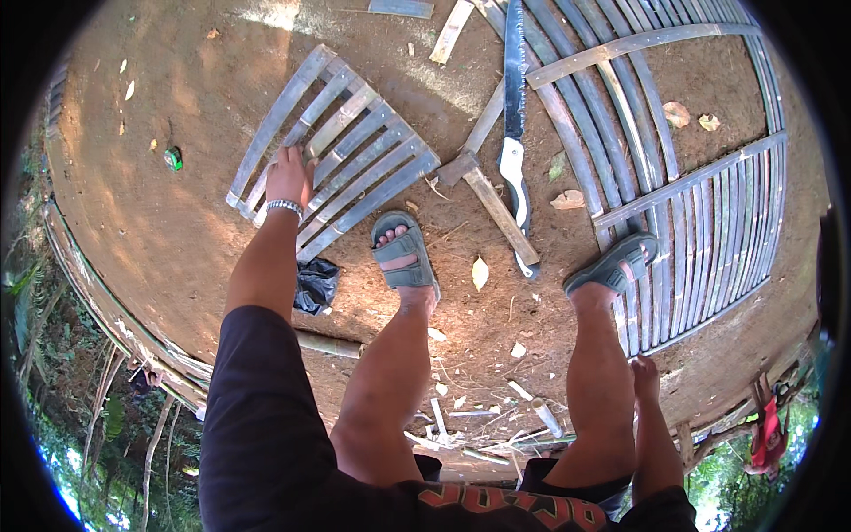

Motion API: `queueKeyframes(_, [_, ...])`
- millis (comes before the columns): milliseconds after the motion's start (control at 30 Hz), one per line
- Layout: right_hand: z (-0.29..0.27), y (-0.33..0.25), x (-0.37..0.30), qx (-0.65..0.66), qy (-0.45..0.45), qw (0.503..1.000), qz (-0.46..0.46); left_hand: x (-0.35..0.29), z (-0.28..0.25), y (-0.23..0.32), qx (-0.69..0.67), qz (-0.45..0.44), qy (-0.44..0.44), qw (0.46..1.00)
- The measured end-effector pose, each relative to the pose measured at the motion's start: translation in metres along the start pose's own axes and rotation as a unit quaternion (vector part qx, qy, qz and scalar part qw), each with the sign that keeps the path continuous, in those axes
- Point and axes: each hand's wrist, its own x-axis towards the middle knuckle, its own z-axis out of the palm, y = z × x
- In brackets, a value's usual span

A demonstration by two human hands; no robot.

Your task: The person uses a hammer to drive nails into a wooden slat frame, securing the slats to the side rails. They repeatedly hammer the nails, flip the frame to check alignment, and continue hammering until the frame is assembled. The person then places the finished frame onto a stack of similar frames.

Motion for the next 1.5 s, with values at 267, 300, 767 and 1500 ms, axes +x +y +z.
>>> queueKeyframes(267, [0.063, -0.212, 0.027, 0.218, -0.103, 0.943, -0.229, -0.041, -0.126, 0.088, -0.118, 0.098, 0.172, 0.973])
queueKeyframes(300, [0.081, -0.226, 0.031, 0.256, -0.125, 0.922, -0.263, -0.040, -0.150, 0.112, -0.122, 0.108, 0.188, 0.969])
queueKeyframes(767, [-0.017, -0.319, 0.003, 0.654, 0.026, 0.754, -0.049, 0.025, -0.263, 0.555, -0.298, 0.162, 0.112, 0.934])
queueKeyframes(1500, [-0.136, -0.349, 0.354, 0.519, 0.241, 0.814, 0.096, 0.136, -0.079, 0.654, -0.744, -0.080, -0.141, 0.649])
